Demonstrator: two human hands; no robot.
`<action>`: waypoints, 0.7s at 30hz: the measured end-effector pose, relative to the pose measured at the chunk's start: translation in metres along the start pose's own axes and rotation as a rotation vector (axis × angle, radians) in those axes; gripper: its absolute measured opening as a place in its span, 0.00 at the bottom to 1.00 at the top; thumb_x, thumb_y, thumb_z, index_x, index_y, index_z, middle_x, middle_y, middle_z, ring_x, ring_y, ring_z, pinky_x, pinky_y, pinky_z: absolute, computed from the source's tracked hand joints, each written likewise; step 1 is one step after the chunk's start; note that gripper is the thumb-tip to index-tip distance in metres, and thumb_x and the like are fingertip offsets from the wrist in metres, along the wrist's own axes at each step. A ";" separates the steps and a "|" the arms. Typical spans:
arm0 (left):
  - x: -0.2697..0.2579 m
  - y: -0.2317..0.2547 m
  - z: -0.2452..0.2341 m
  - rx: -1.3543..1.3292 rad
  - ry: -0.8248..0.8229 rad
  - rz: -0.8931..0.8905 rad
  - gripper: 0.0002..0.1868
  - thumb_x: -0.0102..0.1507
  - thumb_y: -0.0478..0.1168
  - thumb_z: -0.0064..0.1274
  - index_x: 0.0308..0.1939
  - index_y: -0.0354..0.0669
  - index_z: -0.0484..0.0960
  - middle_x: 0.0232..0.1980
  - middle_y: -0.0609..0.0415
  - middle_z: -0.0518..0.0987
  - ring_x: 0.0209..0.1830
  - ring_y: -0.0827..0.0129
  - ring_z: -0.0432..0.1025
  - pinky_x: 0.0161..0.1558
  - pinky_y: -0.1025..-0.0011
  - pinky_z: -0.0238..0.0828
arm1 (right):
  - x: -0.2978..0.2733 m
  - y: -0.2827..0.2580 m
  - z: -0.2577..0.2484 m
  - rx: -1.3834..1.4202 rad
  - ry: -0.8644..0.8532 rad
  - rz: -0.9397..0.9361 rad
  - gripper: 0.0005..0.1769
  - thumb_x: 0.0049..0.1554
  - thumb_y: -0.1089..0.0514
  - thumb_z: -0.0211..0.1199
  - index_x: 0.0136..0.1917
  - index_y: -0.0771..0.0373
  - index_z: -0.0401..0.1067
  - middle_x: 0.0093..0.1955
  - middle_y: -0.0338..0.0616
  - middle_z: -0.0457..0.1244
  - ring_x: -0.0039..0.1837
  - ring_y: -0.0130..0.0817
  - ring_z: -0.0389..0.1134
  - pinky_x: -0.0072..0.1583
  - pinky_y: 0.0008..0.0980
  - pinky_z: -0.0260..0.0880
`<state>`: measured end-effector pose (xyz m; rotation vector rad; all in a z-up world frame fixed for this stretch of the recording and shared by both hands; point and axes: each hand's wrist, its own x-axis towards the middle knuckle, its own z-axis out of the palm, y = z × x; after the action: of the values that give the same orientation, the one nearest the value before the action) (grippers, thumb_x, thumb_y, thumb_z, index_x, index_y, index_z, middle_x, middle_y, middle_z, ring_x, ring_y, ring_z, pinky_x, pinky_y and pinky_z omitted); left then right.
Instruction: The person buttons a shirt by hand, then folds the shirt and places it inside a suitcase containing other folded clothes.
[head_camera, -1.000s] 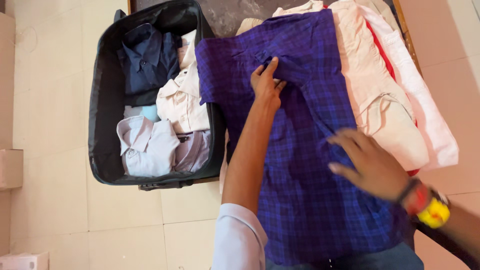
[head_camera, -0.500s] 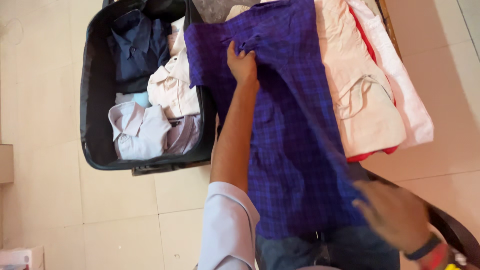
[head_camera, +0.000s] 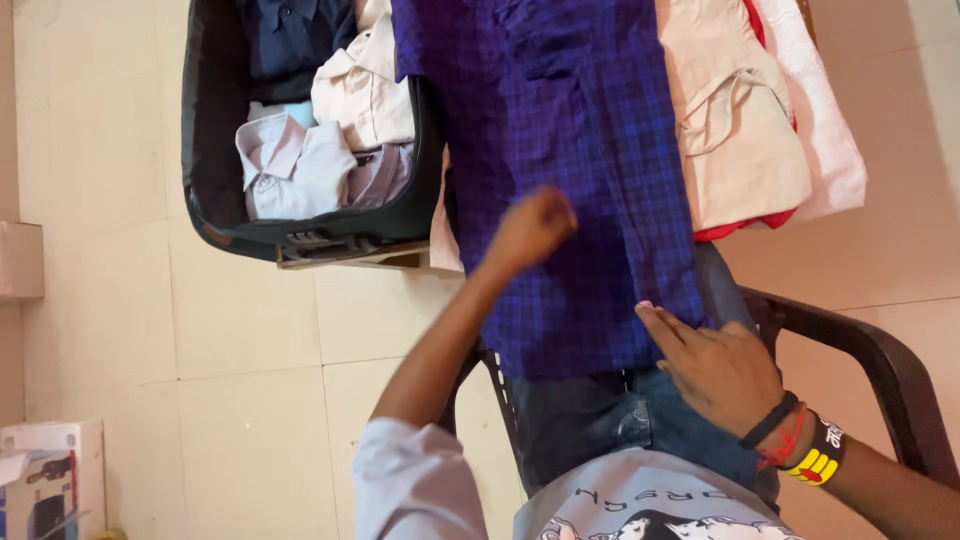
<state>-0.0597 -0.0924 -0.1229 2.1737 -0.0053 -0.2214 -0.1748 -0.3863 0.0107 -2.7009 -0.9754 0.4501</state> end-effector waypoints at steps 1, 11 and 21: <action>-0.029 0.011 0.006 0.056 -0.100 -0.015 0.18 0.60 0.48 0.58 0.49 0.43 0.83 0.43 0.48 0.86 0.45 0.56 0.82 0.47 0.62 0.77 | -0.001 -0.001 0.000 0.061 0.042 -0.019 0.40 0.50 0.57 0.63 0.76 0.57 0.60 0.71 0.43 0.66 0.41 0.44 0.73 0.42 0.43 0.69; -0.146 0.058 0.033 0.127 -0.241 -0.037 0.24 0.62 0.51 0.58 0.58 0.44 0.78 0.37 0.48 0.86 0.42 0.52 0.80 0.42 0.56 0.74 | -0.001 -0.012 0.021 0.316 0.101 -0.141 0.25 0.56 0.54 0.62 0.67 0.53 0.67 0.44 0.48 0.71 0.42 0.50 0.73 0.44 0.48 0.72; -0.195 0.072 0.033 0.573 -0.222 0.224 0.27 0.50 0.49 0.68 0.47 0.42 0.77 0.44 0.50 0.78 0.48 0.54 0.74 0.43 0.55 0.72 | -0.032 0.002 0.017 0.307 -0.104 -0.404 0.38 0.56 0.47 0.60 0.78 0.50 0.59 0.76 0.45 0.59 0.66 0.51 0.68 0.47 0.39 0.75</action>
<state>-0.2511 -0.1443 -0.0522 2.6768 -0.4890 -0.3648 -0.2030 -0.4063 0.0013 -2.1587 -1.3210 0.6020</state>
